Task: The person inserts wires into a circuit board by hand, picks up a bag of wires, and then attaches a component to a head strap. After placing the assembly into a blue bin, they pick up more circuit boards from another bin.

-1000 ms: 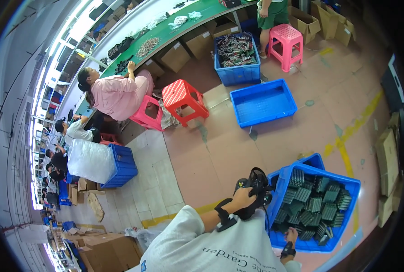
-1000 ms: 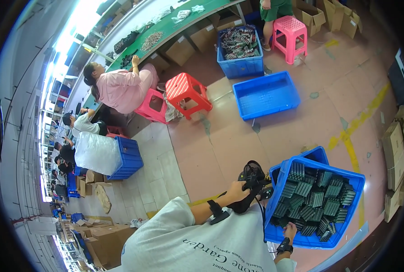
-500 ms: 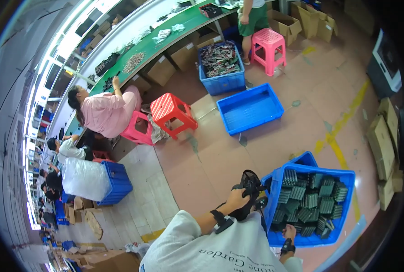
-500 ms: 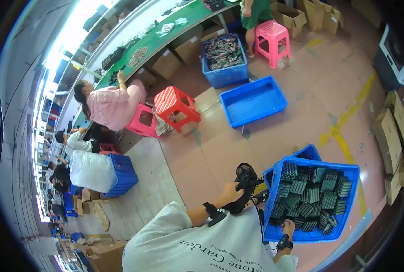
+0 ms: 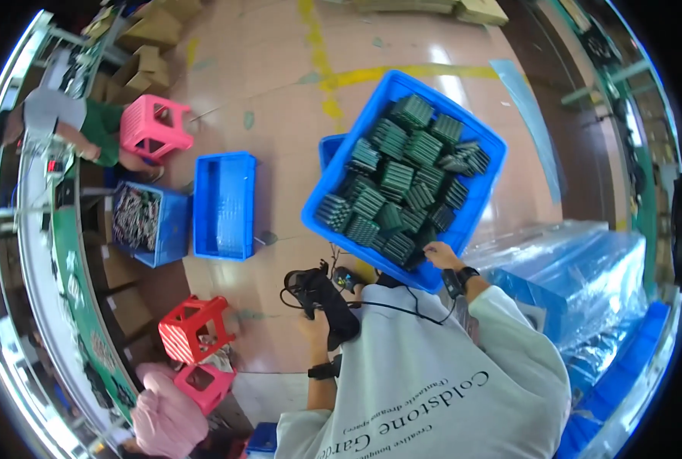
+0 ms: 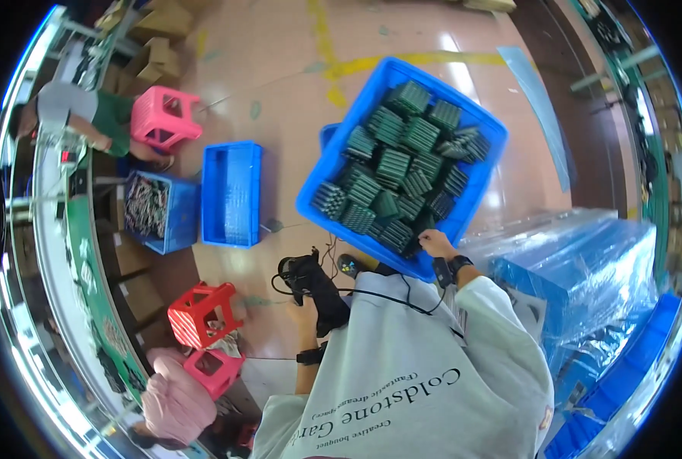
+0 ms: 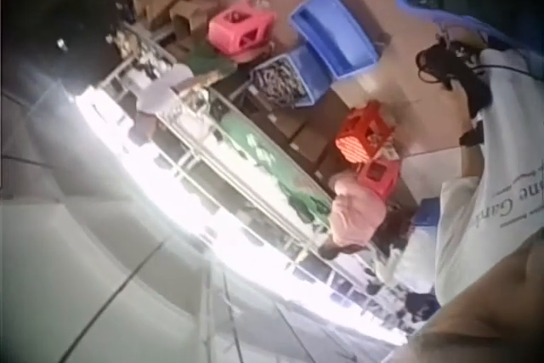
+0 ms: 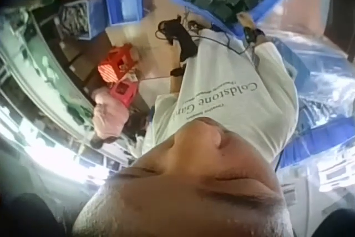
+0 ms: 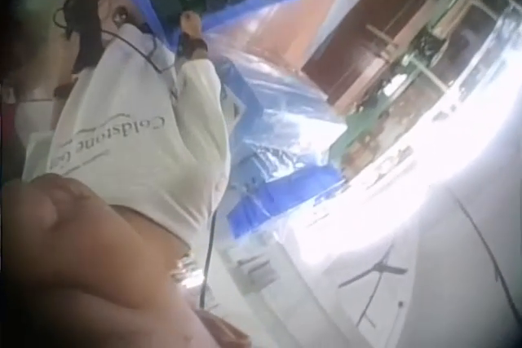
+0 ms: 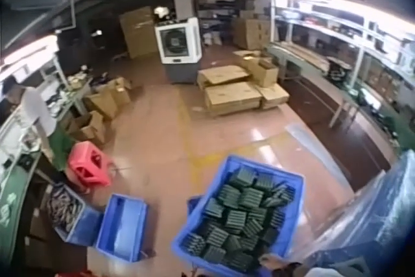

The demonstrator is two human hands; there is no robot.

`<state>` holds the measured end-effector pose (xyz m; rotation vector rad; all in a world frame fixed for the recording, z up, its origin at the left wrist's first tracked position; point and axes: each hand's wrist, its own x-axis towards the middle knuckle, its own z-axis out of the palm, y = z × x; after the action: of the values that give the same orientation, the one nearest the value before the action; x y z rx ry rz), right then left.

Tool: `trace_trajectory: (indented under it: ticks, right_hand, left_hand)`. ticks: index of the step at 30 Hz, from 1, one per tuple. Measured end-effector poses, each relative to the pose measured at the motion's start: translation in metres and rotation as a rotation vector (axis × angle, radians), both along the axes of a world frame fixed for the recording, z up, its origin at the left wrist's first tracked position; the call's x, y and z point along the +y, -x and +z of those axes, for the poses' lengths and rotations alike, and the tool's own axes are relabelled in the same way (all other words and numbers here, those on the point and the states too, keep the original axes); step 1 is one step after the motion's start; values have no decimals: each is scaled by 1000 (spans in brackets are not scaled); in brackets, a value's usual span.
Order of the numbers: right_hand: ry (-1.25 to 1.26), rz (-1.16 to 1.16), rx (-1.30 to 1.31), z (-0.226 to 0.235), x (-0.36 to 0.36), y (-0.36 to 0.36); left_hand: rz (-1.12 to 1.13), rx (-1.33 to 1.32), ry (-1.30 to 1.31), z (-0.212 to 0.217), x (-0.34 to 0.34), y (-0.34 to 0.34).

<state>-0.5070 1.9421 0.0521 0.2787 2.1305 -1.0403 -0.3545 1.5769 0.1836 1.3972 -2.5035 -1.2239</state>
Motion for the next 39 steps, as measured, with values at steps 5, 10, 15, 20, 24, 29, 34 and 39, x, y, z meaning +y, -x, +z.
trace_trajectory:
  ticks: [5,10,15,20,24,29,34,39]
  right_hand:
    - [3,12,48,-28,16,-4]
    - [190,-296,44,-59,-8,66]
    - [254,-775,-71,-85,-42,148]
    - [87,-753,-27,-84,-60,174]
    - [92,-618,28,-78,-53,167]
    - [216,-667,131,-90,-48,150]
    - [198,-713,218,-88,-50,157]
    - [72,-733,355,-40,-66,156]
  left_hand:
    - [-52,-95,12,-19,20,4]
    - [-95,-104,198,-10,44,9]
    - [-66,-61,98,-6,60,14]
    - [-40,-136,99,6,71,20]
    - [-70,-74,133,-8,66,8]
    - [-74,-141,28,1,64,17]
    - [-91,-93,37,-12,53,3]
    - [-63,-71,58,2,50,5]
